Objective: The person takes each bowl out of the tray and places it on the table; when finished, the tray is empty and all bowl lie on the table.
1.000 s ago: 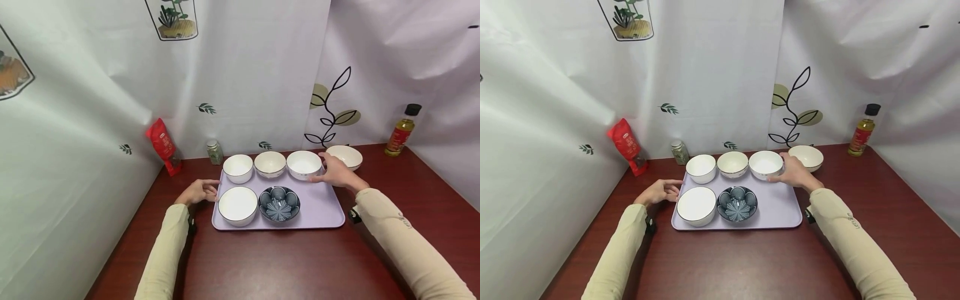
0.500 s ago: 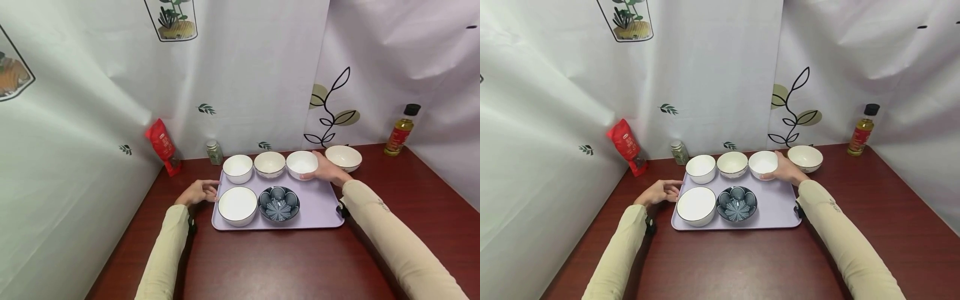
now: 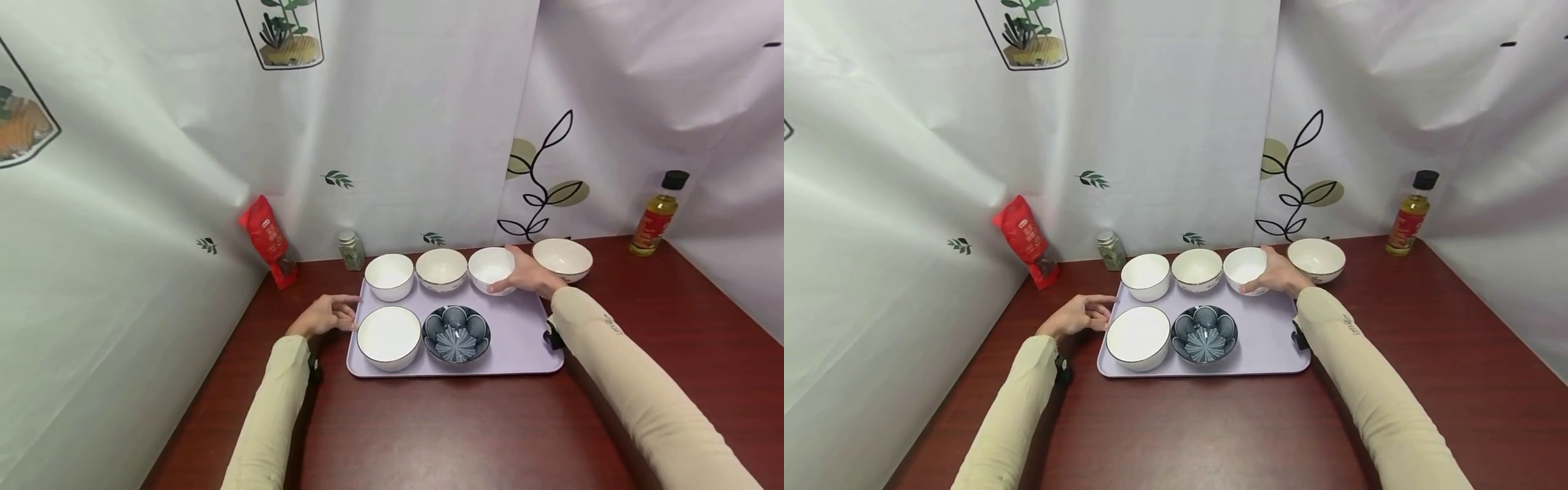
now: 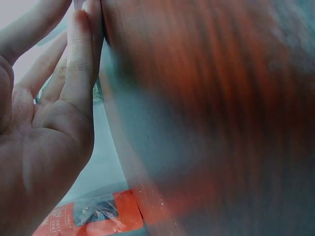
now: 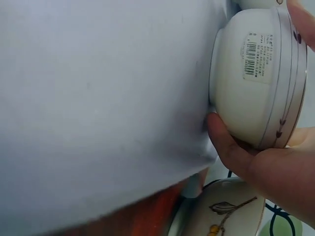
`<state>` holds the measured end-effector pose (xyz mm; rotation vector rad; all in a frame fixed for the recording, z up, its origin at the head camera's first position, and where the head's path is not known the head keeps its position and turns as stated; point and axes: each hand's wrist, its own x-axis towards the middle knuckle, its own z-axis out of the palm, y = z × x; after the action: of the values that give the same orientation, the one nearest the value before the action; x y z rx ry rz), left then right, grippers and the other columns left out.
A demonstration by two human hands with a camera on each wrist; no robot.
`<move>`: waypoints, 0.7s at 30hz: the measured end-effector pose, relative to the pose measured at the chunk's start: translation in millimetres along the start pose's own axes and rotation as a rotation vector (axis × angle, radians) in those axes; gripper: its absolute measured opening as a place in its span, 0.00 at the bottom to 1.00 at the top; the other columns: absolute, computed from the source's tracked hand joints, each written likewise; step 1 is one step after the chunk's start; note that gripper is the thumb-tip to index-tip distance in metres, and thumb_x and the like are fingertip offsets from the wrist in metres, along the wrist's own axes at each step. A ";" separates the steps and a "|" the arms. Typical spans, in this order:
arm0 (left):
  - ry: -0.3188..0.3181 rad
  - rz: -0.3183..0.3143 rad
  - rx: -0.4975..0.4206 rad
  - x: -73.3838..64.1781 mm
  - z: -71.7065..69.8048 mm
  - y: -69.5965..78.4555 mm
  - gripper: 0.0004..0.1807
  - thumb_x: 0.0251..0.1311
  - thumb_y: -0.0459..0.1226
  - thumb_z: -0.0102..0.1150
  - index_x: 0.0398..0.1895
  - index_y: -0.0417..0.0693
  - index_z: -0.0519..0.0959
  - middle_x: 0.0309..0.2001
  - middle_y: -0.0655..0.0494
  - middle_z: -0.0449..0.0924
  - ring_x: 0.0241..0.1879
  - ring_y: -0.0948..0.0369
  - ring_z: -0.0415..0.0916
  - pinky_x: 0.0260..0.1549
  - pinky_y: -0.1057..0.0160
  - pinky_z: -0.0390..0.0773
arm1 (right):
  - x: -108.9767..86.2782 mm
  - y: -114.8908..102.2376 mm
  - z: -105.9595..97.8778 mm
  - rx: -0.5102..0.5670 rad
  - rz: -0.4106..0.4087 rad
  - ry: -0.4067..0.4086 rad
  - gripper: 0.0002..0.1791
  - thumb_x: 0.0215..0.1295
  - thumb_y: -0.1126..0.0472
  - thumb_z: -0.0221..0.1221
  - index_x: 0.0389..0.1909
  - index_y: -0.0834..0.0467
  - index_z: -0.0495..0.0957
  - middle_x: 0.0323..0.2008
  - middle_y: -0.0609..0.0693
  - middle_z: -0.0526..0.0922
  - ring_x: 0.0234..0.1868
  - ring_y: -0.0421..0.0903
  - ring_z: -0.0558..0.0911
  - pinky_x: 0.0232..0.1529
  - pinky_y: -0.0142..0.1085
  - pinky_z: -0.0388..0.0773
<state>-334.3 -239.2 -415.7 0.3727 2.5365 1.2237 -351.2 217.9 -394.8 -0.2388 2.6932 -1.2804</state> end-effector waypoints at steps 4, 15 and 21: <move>0.003 -0.017 0.024 0.6 -0.8 2.6 0.36 0.52 0.29 0.72 0.68 0.41 0.73 0.42 0.43 0.86 0.40 0.62 0.86 0.45 0.63 0.84 | -0.1 -0.9 0.1 0.011 0.016 0.030 0.63 0.48 0.58 0.76 0.77 0.68 0.45 0.68 0.71 0.63 0.68 0.66 0.67 0.72 0.59 0.62; -0.005 -0.020 0.020 0.6 -1.1 -0.4 0.36 0.53 0.29 0.71 0.68 0.41 0.73 0.42 0.43 0.86 0.39 0.63 0.84 0.45 0.65 0.84 | -15.1 -13.1 4.2 0.070 0.094 0.124 0.65 0.41 0.59 0.78 0.77 0.65 0.48 0.69 0.69 0.65 0.68 0.64 0.68 0.73 0.57 0.61; -0.016 -0.006 0.017 0.4 0.3 -1.2 0.36 0.53 0.29 0.71 0.68 0.41 0.72 0.42 0.42 0.85 0.40 0.63 0.84 0.47 0.64 0.84 | -34.6 -22.3 -6.2 0.039 0.036 0.118 0.69 0.39 0.57 0.79 0.79 0.65 0.45 0.73 0.70 0.60 0.70 0.66 0.65 0.74 0.59 0.59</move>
<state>-334.7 -239.6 -416.9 0.3772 2.5343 1.1929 -316.9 215.8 -371.2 -0.1127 2.7528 -1.3760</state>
